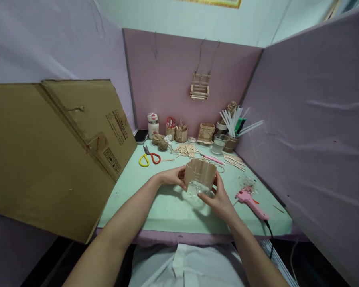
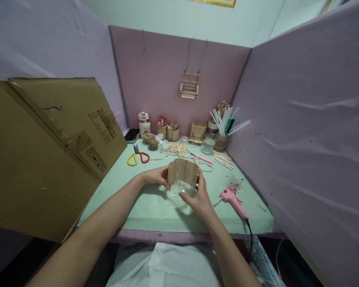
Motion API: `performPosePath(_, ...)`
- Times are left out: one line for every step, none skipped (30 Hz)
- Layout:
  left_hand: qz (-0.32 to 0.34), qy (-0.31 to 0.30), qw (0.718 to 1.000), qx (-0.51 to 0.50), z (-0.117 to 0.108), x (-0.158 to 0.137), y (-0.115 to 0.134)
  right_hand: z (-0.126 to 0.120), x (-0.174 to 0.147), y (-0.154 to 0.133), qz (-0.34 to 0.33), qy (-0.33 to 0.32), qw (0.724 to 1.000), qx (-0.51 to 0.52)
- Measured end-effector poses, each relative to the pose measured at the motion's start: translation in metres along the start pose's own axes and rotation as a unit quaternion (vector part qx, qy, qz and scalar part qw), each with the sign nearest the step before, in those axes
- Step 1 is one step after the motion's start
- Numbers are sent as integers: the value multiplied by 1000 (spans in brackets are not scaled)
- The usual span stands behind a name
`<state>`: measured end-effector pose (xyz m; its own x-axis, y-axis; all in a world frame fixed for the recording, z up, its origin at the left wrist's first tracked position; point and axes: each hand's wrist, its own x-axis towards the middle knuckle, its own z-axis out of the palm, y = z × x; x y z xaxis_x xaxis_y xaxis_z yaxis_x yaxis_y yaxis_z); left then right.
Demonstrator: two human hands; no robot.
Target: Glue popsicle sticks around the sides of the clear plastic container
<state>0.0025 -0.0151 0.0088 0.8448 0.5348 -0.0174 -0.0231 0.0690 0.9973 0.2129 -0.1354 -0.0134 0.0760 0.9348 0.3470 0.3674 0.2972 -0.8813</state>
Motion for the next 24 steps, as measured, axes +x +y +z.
performPosePath(-3, -5, 1000, -11, 0, -1, 0, -1, -1, -1, 0, 1, 1000, -2)
performPosePath(-4, -10, 1000, -19, 1, -2, 1, -1, -2, -2, -1, 1, 1000, -4)
performPosePath(-4, -12, 1000, -24, 1, -2, 1, -2, -2, -2, -2, 3, 1000, -5)
performPosePath(-3, -12, 1000, -28, 1, -2, 0, -2, -2, -3, -2, 7, 1000, -4)
performPosePath(1, -8, 1000, -29, 1, -2, 0, -1, -1, -4, 0, 14, 1000, -4)
performPosePath(7, 2, 999, -31, 1, -1, 0, 0, 0, -4, 2, 26, 1000, -6)
performPosePath(17, 19, 999, -33, 1, 0, -1, 1, 1, -4, 3, 43, 999, -15)
performPosePath(30, 40, 998, -34, 1, 1, -1, 3, 3, -4, 1, 64, 997, -31)
performPosePath(44, 62, 996, -35, 1, 2, -2, 5, 5, -3, -3, 85, 995, -55)
performPosePath(58, 82, 994, -36, 0, 3, -2, 8, 7, -1, -10, 105, 991, -82)
performPosePath(68, 97, 992, -35, 0, 5, -3, 10, 8, 1, -17, 121, 987, -108)
performPosePath(74, 105, 991, -34, -1, 6, -4, 13, 10, 4, -24, 133, 982, -130)
performPosePath(78, 108, 991, -30, -1, 7, -4, 16, 11, 7, -29, 138, 979, -146)
performPosePath(79, 108, 991, -26, -1, 8, -5, 18, 12, 10, -33, 139, 977, -157)
performPosePath(80, 107, 991, -20, -1, 9, -6, 20, 13, 14, -37, 139, 976, -166)
performPosePath(82, 107, 991, -13, -2, 10, -6, 21, 13, 16, -39, 137, 974, -174)
performPosePath(84, 110, 990, -3, -2, 10, -7, 22, 14, 19, -39, 132, 973, -183)
performPosePath(86, 115, 990, 9, -2, 10, -8, 22, 14, 21, -38, 127, 972, -192)
performPosePath(89, 121, 988, 24, -2, 10, -8, 22, 14, 22, -36, 123, 971, -200)
performPosePath(92, 127, 987, 40, -2, 11, -9, 22, 14, 23, -33, 119, 971, -207)
performPosePath(94, 133, 985, 56, -2, 10, -9, 22, 14, 24, -29, 116, 970, -212)
performPosePath(96, 137, 983, 70, -3, 10, -10, 22, 14, 24, -24, 113, 970, -216)
performPosePath(98, 142, 982, 80, -3, 10, -11, 22, 14, 24, -19, 111, 969, -218)
performPosePath(101, 144, 981, 87, -4, 10, -12, 22, 14, 24, -13, 107, 969, -221)
